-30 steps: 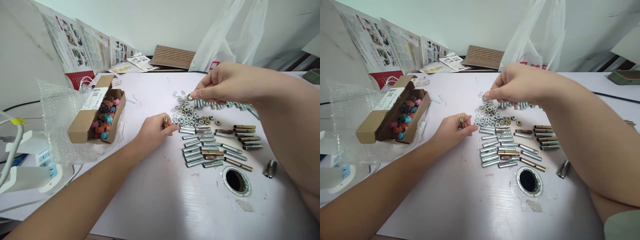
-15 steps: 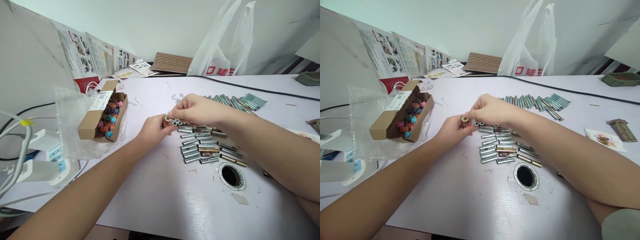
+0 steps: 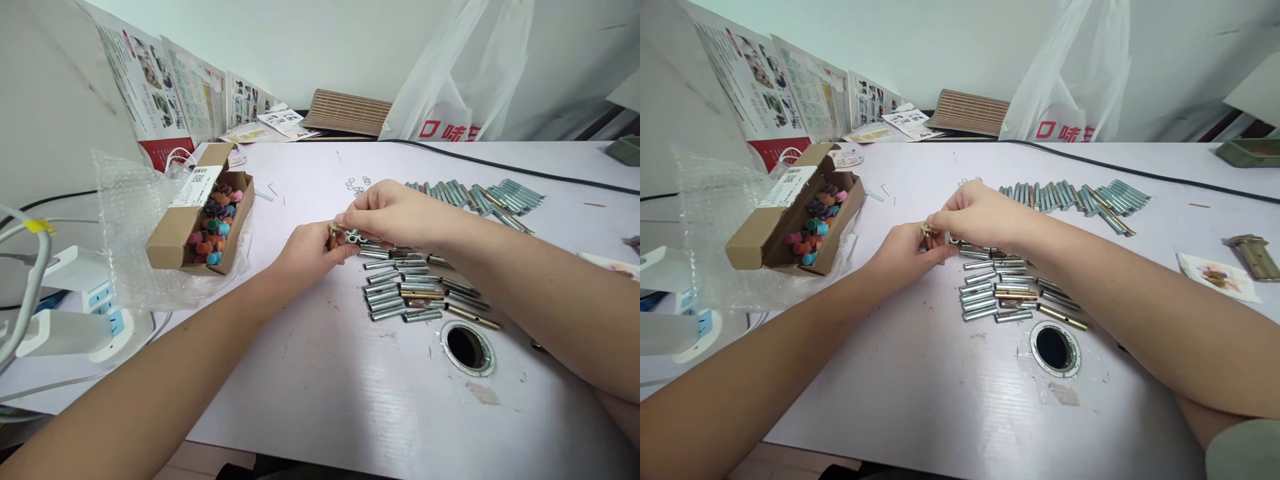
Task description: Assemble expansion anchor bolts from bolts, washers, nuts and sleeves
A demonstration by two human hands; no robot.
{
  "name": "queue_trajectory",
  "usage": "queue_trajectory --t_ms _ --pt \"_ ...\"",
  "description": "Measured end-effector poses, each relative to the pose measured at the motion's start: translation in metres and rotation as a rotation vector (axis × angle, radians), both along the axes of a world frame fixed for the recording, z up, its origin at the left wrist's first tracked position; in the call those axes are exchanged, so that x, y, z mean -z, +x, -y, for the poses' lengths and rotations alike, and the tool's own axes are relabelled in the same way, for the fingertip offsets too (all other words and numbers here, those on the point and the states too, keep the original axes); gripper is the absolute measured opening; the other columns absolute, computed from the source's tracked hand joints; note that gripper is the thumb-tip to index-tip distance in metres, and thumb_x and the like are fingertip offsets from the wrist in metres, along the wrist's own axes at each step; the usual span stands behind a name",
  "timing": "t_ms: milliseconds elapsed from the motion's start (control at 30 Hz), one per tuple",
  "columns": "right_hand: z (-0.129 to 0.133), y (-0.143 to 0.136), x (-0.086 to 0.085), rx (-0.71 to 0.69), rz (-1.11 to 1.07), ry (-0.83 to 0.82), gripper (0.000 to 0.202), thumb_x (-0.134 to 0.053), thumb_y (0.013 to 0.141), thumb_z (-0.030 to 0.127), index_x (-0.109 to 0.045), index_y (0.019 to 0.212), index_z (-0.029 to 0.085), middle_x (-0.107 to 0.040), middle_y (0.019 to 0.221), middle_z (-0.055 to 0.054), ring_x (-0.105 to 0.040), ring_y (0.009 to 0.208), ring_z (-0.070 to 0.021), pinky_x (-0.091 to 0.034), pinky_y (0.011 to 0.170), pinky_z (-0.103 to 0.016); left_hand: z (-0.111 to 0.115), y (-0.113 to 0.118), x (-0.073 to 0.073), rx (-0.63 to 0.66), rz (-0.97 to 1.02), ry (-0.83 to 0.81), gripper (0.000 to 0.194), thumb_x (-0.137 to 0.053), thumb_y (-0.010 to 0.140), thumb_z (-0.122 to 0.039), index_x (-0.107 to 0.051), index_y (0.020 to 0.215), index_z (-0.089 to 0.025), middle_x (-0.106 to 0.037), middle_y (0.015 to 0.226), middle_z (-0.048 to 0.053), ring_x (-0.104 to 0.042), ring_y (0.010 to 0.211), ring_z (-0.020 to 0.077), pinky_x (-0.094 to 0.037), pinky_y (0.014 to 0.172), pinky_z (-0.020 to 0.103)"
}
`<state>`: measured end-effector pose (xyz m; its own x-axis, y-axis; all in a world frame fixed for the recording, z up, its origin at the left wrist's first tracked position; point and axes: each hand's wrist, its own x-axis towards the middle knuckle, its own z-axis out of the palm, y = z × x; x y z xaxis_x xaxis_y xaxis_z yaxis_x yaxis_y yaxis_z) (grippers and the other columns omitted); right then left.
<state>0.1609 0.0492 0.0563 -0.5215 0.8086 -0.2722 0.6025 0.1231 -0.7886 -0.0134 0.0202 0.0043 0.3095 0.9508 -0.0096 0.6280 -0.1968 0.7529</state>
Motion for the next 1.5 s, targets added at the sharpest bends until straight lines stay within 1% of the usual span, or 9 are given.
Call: queue_trajectory --t_ms 233,333,467,567,733,933,1167,1333,1500 --pt "0.010 -0.010 -0.008 0.030 -0.064 -0.069 0.038 -0.065 0.083 0.047 -0.059 0.060 0.018 -0.046 0.052 -0.001 -0.032 0.044 -0.0090 -0.021 0.041 -0.028 -0.001 0.000 0.001 0.037 -0.029 0.023 0.025 -0.066 0.082 -0.038 -0.055 0.069 -0.019 -0.067 0.063 -0.005 -0.057 0.062 0.0118 -0.037 0.059 0.025" --pt "0.008 -0.007 -0.009 0.016 -0.009 -0.050 0.042 -0.062 0.086 0.053 -0.059 0.063 0.019 -0.046 0.053 -0.002 -0.034 0.044 -0.0096 -0.023 0.042 -0.029 -0.001 -0.001 0.002 0.049 -0.011 0.028 0.025 -0.066 0.082 -0.038 -0.055 0.070 -0.019 -0.066 0.064 -0.004 -0.057 0.063 0.0115 -0.038 0.060 0.025" --pt "-0.002 0.004 -0.008 0.001 0.161 0.115 0.049 -0.055 0.086 0.065 -0.063 0.070 0.019 -0.041 0.050 -0.001 -0.032 0.045 -0.0107 -0.023 0.045 -0.030 -0.001 -0.006 0.004 0.071 0.038 -0.013 0.029 -0.065 0.081 -0.044 -0.055 0.071 -0.018 -0.061 0.064 -0.003 -0.052 0.060 0.0106 -0.037 0.059 0.025" --pt "-0.009 0.008 -0.005 0.028 0.272 0.302 0.046 -0.060 0.083 0.064 -0.067 0.077 0.019 -0.043 0.050 -0.002 -0.038 0.048 -0.0131 -0.027 0.048 -0.031 -0.001 -0.012 0.003 0.118 0.096 -0.040 0.027 -0.066 0.079 -0.043 -0.057 0.075 -0.018 -0.060 0.067 -0.002 -0.051 0.062 0.0104 -0.039 0.060 0.024" --pt "-0.010 0.007 0.004 -0.188 0.334 0.344 0.042 -0.066 0.079 0.055 -0.070 0.100 0.018 -0.059 0.061 -0.003 -0.050 0.057 -0.0167 -0.033 0.055 -0.031 -0.004 -0.018 -0.001 0.210 0.121 -0.077 0.020 -0.064 0.079 -0.036 -0.063 0.085 -0.017 -0.063 0.075 0.000 -0.055 0.069 0.0121 -0.043 0.066 0.025" --pt "-0.011 0.009 0.006 -0.266 0.353 0.396 0.035 -0.064 0.082 0.047 -0.072 0.098 0.018 -0.063 0.065 -0.004 -0.052 0.058 -0.0163 -0.033 0.057 -0.030 -0.006 -0.026 -0.006 0.251 0.125 -0.111 0.020 -0.064 0.079 -0.034 -0.065 0.091 -0.017 -0.068 0.087 0.003 -0.061 0.079 0.0148 -0.046 0.073 0.026" --pt "-0.013 0.010 0.012 -0.279 0.395 0.425 0.037 -0.065 0.081 0.044 -0.070 0.106 0.019 -0.068 0.078 -0.005 -0.056 0.063 -0.0165 -0.035 0.058 -0.029 -0.003 -0.037 -0.019 0.272 0.062 -0.096 0.023 -0.064 0.076 -0.025 -0.070 0.096 -0.016 -0.070 0.093 0.003 -0.063 0.088 0.0168 -0.048 0.081 0.028" --pt "-0.013 0.009 0.011 -0.302 0.404 0.428 0.028 -0.063 0.082 0.043 -0.072 0.094 0.020 -0.065 0.070 -0.002 -0.053 0.058 -0.0145 -0.034 0.055 -0.029 -0.005 -0.039 -0.014 0.277 0.058 -0.098 0.025 -0.062 0.076 -0.025 -0.071 0.099 -0.018 -0.071 0.098 0.003 -0.064 0.089 0.0176 -0.048 0.081 0.028" --pt "-0.022 0.020 -0.004 -0.156 0.393 0.474 0.030 -0.063 0.082 0.046 -0.072 0.093 0.020 -0.062 0.063 -0.002 -0.050 0.054 -0.0140 -0.034 0.054 -0.031 -0.007 -0.041 -0.010 0.264 0.044 -0.112 0.027 -0.061 0.077 -0.027 -0.073 0.099 -0.018 -0.071 0.092 0.002 -0.064 0.086 0.0173 -0.048 0.081 0.028"
